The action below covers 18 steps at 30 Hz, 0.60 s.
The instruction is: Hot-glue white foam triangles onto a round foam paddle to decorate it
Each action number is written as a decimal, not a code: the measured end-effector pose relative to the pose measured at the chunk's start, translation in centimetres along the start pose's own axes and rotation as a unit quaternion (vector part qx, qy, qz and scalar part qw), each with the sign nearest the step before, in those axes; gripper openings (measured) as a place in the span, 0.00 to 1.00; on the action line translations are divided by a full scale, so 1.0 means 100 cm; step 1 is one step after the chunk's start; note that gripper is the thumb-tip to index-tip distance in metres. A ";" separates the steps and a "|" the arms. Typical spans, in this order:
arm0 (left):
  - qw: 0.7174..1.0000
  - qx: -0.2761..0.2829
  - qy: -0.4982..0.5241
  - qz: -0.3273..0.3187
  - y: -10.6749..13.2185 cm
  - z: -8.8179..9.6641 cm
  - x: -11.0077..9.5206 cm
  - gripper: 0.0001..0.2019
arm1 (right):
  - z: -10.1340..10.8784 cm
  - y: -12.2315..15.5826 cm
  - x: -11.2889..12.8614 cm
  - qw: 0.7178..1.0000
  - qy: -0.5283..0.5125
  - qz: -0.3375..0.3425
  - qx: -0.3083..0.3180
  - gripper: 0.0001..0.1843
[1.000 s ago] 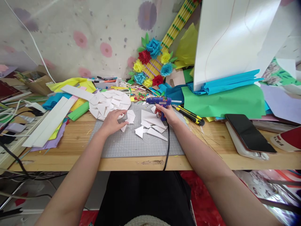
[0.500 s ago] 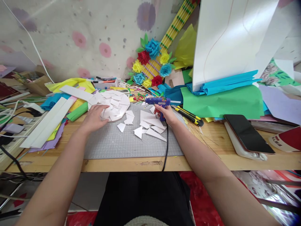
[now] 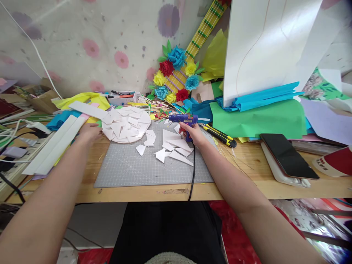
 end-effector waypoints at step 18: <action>0.992 0.080 0.084 0.043 0.072 -0.035 0.005 0.13 | 0.007 0.001 0.004 0.999 -0.018 -0.005 -0.029 0.27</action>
Point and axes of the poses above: each hand's wrist, its own y-axis away from the middle knuckle, its own z-axis out of the back of the hand, x = y × z, the point moved 7 cm from there along -y, towards the middle knuckle, and after that the axes turned 14 degrees about -z, right-handed, at the moved point
